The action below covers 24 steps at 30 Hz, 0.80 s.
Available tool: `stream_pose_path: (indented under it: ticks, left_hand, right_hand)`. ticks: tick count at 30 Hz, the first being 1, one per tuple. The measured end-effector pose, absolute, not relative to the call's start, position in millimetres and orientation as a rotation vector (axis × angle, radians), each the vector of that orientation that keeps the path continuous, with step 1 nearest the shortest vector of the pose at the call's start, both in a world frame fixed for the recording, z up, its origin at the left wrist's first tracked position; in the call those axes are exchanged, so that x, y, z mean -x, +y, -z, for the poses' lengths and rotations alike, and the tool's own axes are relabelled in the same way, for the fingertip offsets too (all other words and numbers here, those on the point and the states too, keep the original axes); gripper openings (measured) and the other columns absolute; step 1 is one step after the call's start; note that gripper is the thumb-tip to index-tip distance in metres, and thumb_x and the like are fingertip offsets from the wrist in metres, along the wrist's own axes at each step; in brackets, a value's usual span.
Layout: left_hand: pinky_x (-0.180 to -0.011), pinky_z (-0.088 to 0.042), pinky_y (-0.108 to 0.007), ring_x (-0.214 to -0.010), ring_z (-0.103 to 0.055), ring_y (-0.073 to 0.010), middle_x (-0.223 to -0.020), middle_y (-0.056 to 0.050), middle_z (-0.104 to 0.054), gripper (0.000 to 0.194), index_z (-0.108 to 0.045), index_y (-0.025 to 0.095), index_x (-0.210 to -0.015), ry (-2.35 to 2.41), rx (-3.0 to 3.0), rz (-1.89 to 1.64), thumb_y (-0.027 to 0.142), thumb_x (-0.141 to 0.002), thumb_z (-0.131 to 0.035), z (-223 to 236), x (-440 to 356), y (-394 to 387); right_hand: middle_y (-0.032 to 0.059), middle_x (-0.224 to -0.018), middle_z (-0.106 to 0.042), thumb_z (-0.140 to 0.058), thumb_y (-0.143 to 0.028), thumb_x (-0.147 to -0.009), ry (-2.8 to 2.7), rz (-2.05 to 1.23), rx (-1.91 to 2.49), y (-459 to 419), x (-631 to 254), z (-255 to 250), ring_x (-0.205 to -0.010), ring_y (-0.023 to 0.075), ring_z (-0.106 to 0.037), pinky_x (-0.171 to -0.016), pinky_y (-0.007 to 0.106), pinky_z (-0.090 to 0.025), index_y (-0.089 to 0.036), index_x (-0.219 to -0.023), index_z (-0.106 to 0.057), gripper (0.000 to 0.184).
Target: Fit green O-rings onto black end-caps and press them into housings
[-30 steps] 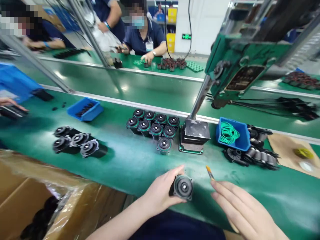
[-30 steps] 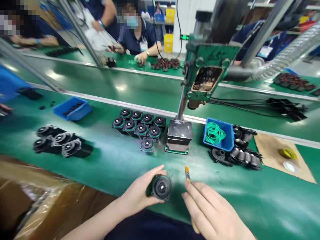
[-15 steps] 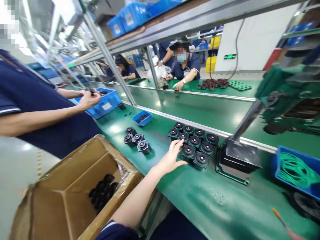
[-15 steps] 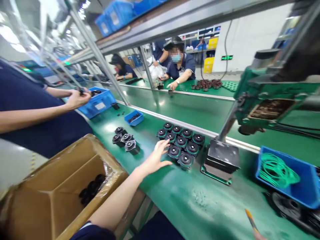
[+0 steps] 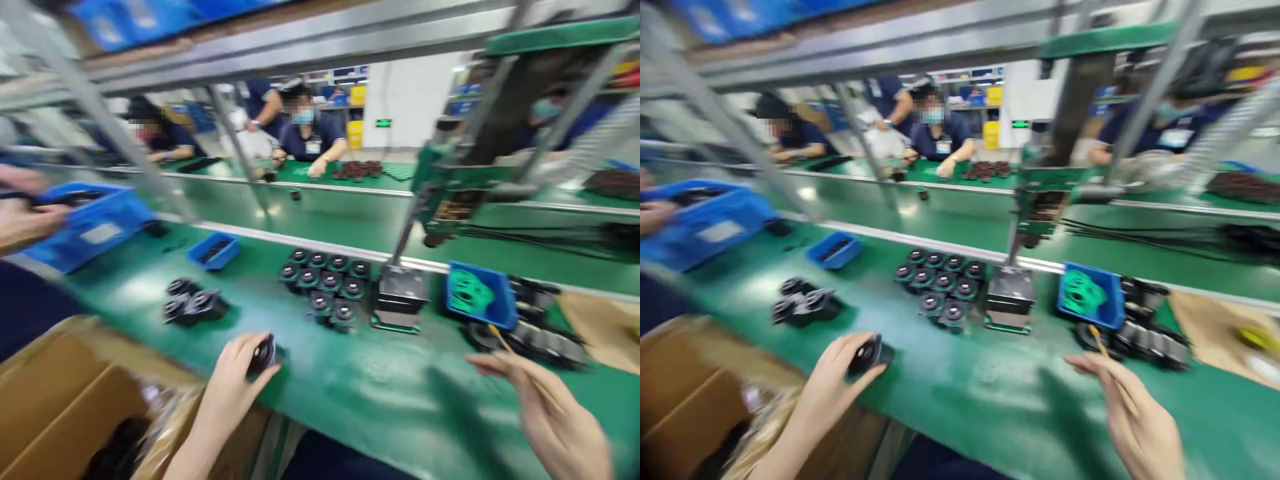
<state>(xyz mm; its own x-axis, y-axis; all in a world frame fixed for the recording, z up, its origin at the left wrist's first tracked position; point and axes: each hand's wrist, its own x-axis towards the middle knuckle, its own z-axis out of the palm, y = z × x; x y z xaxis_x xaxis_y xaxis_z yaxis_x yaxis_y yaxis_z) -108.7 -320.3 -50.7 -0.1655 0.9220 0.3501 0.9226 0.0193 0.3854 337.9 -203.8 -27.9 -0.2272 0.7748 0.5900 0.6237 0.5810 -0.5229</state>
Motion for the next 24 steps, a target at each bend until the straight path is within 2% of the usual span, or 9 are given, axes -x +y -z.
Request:
stream_pose_path:
  ticks: [4, 7, 11, 15, 19, 24]
  left_hand:
    - [-0.096, -0.056, -0.045, -0.118, -0.062, -0.0303, -0.129, -0.011, -0.057, 0.064, -0.043, 0.032, -0.142, -2.095, 2.527, 0.961, 0.034, -0.084, -0.07, 69.5, 50.5, -303.4]
    - [-0.102, -0.053, -0.044, -0.126, -0.058, -0.0308, -0.136, -0.011, -0.056, 0.073, -0.039, 0.034, -0.145, -1.967, 2.849, 1.054, 0.025, -0.081, -0.072, 74.1, -7.2, -274.4]
    - [-0.108, -0.048, -0.046, -0.131, -0.054, -0.0309, -0.141, -0.011, -0.053, 0.077, -0.039, 0.035, -0.146, -1.861, 3.064, 1.122, 0.02, -0.079, -0.073, 71.3, -60.2, -242.8]
    - [-0.112, -0.043, -0.048, -0.134, -0.051, -0.0303, -0.144, -0.012, -0.049, 0.077, -0.035, 0.034, -0.148, -1.853, 3.11, 1.161, 0.019, -0.082, -0.071, 73.1, -75.9, -232.8]
    - [-0.111, -0.044, -0.048, -0.134, -0.051, -0.0292, -0.142, -0.012, -0.049, 0.078, -0.031, 0.035, -0.149, -1.854, 3.106, 1.207, 0.019, -0.083, -0.07, 73.5, -78.2, -233.8]
    - [-0.11, -0.046, -0.05, -0.133, -0.052, -0.0305, -0.141, -0.013, -0.05, 0.081, -0.029, 0.033, -0.149, -1.84, 3.095, 1.22, 0.019, -0.081, -0.072, 70.1, -77.5, -235.3]
  right_hand:
    - [0.0058, -0.098, -0.072, -0.04, -0.032, -0.103, -1.917, -0.107, 1.309, -162.6, -345.6, 9.7, -0.085, 0.0162, -0.07, -0.077, 0.026, -0.054, -0.021, -0.104, -0.057, 0.021]
    - [0.0077, -0.095, -0.068, -0.053, -0.029, -0.096, -1.99, -0.092, 1.404, -115.1, -349.7, 5.0, -0.087, 0.0188, -0.068, -0.077, 0.028, -0.052, -0.02, -0.096, -0.049, 0.01]
    - [0.0044, -0.077, -0.061, -0.065, -0.02, -0.086, -2.101, -0.084, 1.483, -81.0, -347.3, 6.2, -0.078, 0.0225, -0.062, -0.071, 0.031, -0.048, -0.019, -0.092, -0.045, 0.021]
    - [0.0024, -0.078, -0.06, -0.069, -0.015, -0.083, -2.258, -0.149, 1.474, -78.9, -344.5, 14.1, -0.079, 0.0198, -0.061, -0.071, 0.028, -0.045, -0.019, -0.092, -0.043, 0.028]
    - [0.0013, -0.075, -0.059, -0.073, -0.019, -0.082, -2.366, -0.238, 1.464, -73.5, -343.7, 22.2, -0.079, 0.019, -0.061, -0.068, 0.025, -0.042, -0.021, -0.086, -0.041, 0.033]
    - [-0.0012, -0.071, -0.057, -0.073, -0.017, -0.082, -2.407, -0.289, 1.432, -64.6, -341.7, 20.5, -0.067, 0.0157, -0.057, -0.062, 0.024, -0.038, -0.021, -0.082, -0.04, 0.033]
